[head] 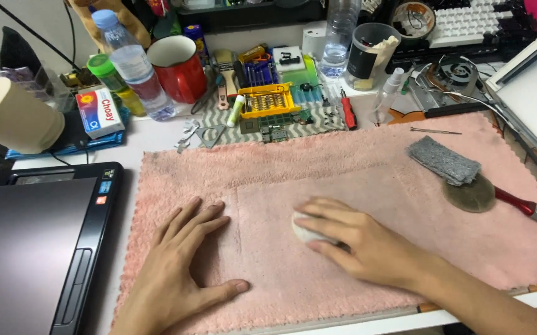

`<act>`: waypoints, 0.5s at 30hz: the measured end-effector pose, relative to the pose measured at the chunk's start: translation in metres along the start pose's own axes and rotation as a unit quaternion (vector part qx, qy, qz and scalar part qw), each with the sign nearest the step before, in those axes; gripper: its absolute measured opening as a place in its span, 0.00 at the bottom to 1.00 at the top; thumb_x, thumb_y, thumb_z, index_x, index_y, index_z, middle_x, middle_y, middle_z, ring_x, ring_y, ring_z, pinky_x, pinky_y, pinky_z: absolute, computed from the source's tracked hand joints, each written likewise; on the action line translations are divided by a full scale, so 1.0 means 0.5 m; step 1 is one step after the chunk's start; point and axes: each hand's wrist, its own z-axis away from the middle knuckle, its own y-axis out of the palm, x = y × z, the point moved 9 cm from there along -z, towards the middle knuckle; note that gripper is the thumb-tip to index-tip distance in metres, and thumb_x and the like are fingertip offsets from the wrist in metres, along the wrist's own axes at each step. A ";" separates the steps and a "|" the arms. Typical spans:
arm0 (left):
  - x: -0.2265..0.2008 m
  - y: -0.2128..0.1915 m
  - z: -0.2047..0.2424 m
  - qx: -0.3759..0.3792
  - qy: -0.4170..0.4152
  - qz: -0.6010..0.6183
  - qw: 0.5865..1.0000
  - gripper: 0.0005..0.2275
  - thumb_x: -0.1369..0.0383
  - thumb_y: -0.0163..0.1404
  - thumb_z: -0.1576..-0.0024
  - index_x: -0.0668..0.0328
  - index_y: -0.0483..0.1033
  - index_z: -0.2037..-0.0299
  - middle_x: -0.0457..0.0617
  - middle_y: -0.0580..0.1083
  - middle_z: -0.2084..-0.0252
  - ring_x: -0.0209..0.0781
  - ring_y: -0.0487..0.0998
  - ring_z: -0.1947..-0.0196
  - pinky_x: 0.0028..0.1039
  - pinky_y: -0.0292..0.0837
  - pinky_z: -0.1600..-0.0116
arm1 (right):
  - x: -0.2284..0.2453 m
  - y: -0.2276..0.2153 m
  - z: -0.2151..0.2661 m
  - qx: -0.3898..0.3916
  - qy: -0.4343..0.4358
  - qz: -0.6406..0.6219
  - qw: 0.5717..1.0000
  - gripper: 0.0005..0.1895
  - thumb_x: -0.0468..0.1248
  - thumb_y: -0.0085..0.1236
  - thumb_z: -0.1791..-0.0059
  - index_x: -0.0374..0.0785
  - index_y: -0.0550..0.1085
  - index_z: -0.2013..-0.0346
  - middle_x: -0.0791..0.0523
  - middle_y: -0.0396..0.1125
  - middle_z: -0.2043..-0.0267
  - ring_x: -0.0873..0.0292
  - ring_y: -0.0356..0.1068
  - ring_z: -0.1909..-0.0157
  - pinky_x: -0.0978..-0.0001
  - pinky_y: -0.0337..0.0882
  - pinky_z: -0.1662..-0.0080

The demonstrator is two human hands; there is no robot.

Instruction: The person cleans a pink cloth laid on a desk by rubbing it with a dark abrasive pad, then a white pad, and finally brushing it with a red-handled brush. The workspace contains various tools and containers in the background.

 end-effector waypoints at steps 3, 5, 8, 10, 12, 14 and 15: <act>0.001 -0.001 -0.001 -0.010 0.013 0.003 1.000 0.47 0.35 0.75 0.56 0.52 0.77 0.29 0.49 0.73 0.19 0.59 0.62 0.15 0.54 0.51 0.16 | -0.029 -0.031 0.045 0.031 0.045 -0.008 0.998 0.25 0.40 0.64 0.42 0.45 0.81 0.28 0.53 0.74 0.22 0.47 0.67 0.18 0.46 0.60 0.20; 0.004 0.003 0.000 -0.010 0.006 0.005 1.000 0.47 0.35 0.74 0.56 0.53 0.77 0.29 0.50 0.72 0.19 0.60 0.62 0.15 0.55 0.50 0.16 | -0.055 -0.049 0.046 0.010 0.045 0.011 0.999 0.25 0.39 0.65 0.43 0.45 0.81 0.30 0.52 0.74 0.23 0.47 0.68 0.18 0.48 0.62 0.21; 0.001 0.004 0.002 -0.004 -0.001 0.007 1.000 0.47 0.34 0.73 0.54 0.55 0.77 0.29 0.52 0.72 0.19 0.61 0.60 0.15 0.57 0.49 0.16 | -0.076 -0.042 0.014 -0.023 0.061 0.030 0.997 0.24 0.39 0.65 0.44 0.45 0.82 0.31 0.51 0.73 0.22 0.48 0.68 0.18 0.52 0.63 0.21; -0.004 -0.008 0.002 -0.002 -0.006 0.005 1.000 0.47 0.34 0.72 0.54 0.56 0.77 0.29 0.53 0.71 0.19 0.62 0.60 0.14 0.57 0.49 0.17 | -0.051 -0.015 -0.022 -0.033 0.074 0.027 0.996 0.24 0.41 0.64 0.43 0.46 0.83 0.31 0.51 0.72 0.21 0.49 0.67 0.18 0.54 0.62 0.21; -0.009 -0.004 -0.005 0.035 -0.034 0.014 0.999 0.48 0.30 0.65 0.51 0.54 0.76 0.27 0.50 0.69 0.17 0.58 0.57 0.14 0.59 0.44 0.16 | -0.031 0.049 -0.042 0.078 0.180 0.002 0.981 0.26 0.47 0.55 0.38 0.57 0.76 0.24 0.59 0.55 0.10 0.52 0.54 0.14 0.35 0.62 0.24; -0.008 -0.005 -0.006 0.036 -0.037 0.016 0.999 0.48 0.31 0.66 0.52 0.53 0.76 0.26 0.50 0.69 0.17 0.58 0.57 0.13 0.59 0.45 0.17 | -0.001 0.050 -0.032 0.054 0.076 -0.017 0.996 0.24 0.42 0.58 0.40 0.48 0.78 0.27 0.53 0.62 0.15 0.47 0.60 0.16 0.42 0.62 0.23; -0.006 -0.002 -0.005 0.039 -0.040 0.020 0.998 0.48 0.31 0.67 0.52 0.53 0.75 0.26 0.50 0.69 0.17 0.58 0.56 0.13 0.60 0.46 0.17 | 0.032 0.045 -0.021 0.031 -0.027 -0.036 0.999 0.23 0.36 0.62 0.41 0.38 0.80 0.31 0.46 0.69 0.20 0.42 0.65 0.18 0.49 0.63 0.22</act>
